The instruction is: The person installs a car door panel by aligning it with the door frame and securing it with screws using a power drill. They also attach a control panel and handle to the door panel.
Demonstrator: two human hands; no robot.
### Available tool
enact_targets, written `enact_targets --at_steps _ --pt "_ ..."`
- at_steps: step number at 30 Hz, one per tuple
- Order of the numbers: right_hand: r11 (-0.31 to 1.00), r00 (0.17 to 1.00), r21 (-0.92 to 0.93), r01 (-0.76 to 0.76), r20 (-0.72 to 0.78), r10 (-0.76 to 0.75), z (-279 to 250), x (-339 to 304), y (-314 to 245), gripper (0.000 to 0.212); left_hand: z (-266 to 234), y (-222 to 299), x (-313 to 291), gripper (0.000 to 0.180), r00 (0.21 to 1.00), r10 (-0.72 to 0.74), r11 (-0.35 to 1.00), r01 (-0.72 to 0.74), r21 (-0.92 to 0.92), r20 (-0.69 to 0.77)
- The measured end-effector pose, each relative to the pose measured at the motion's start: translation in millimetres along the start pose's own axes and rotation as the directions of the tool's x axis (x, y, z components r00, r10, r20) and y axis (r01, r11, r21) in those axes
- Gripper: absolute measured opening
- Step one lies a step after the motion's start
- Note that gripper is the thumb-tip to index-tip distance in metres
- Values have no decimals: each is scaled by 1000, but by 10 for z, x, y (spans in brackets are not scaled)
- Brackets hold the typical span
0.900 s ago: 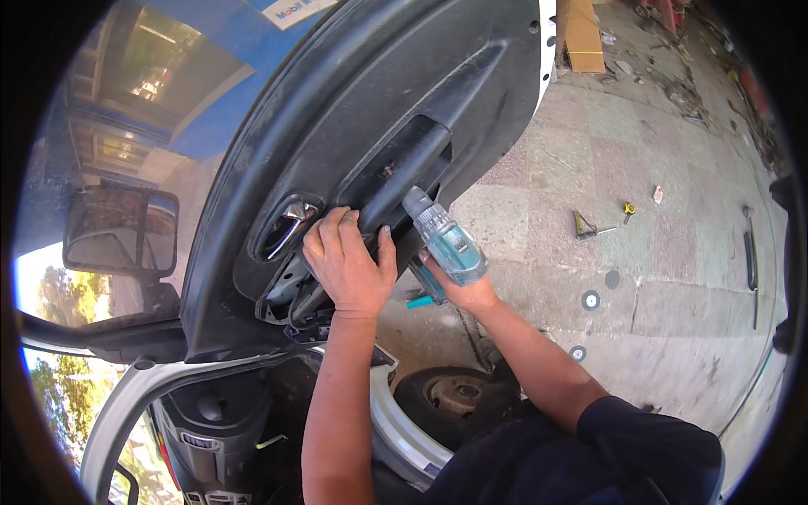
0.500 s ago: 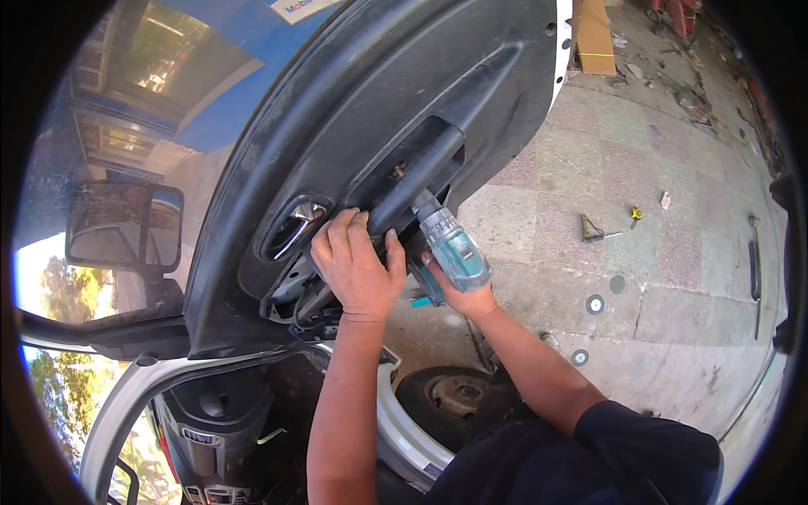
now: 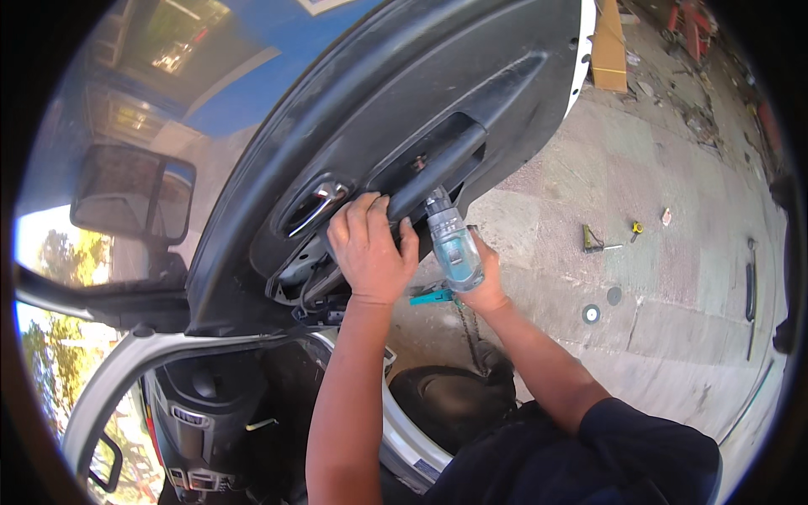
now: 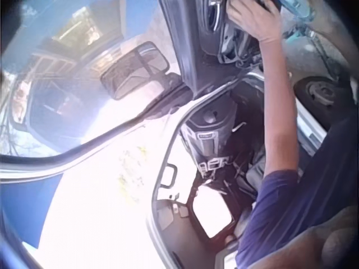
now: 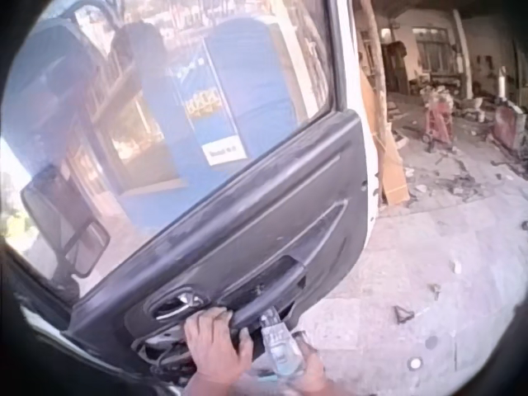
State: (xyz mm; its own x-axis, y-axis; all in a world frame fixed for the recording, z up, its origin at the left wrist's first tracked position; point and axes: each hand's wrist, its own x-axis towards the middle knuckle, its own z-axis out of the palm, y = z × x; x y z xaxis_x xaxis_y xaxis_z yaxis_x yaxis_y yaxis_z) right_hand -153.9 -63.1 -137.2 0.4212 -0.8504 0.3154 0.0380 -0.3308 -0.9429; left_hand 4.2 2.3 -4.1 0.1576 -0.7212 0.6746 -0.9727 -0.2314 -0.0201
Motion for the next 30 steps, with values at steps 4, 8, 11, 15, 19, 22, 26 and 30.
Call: enact_targets --at_steps 4,8,11,15,19,22,26,30 --pt "999 998 -23 30 51 -29 -228 -197 -3 25 -90 40 35 46 997 -52 997 56 -60 58" --pt "999 979 -35 28 201 -21 -596 -737 103 31 -296 -82 74 49 993 -93 956 108 -273 66" --pt "999 937 -34 -10 347 21 -1003 -1185 207 44 -620 27 -222 53 976 -216 927 199 -319 -17" --pt "967 782 -233 -101 582 222 -1600 -1729 401 38 -1225 340 -1417 45 890 -440 890 415 -188 -118" --pt "891 627 -396 -224 641 442 -1884 -2061 602 46 -1990 1100 -3056 31 605 -794 608 789 -86 -55" --pt "831 517 -554 -51 697 497 -1977 -2171 731 44 -2603 1801 -4069 18 260 -950 270 962 -38 -171" --pt "850 424 -519 -92 752 505 -2104 -2303 1244 39 -3250 2528 -4651 15 39 -892 45 999 -2 -450" --pt "849 268 -518 102 836 478 -2012 -2298 1162 38 -3686 3188 -5103 13 -175 -695 -190 980 -57 -698"
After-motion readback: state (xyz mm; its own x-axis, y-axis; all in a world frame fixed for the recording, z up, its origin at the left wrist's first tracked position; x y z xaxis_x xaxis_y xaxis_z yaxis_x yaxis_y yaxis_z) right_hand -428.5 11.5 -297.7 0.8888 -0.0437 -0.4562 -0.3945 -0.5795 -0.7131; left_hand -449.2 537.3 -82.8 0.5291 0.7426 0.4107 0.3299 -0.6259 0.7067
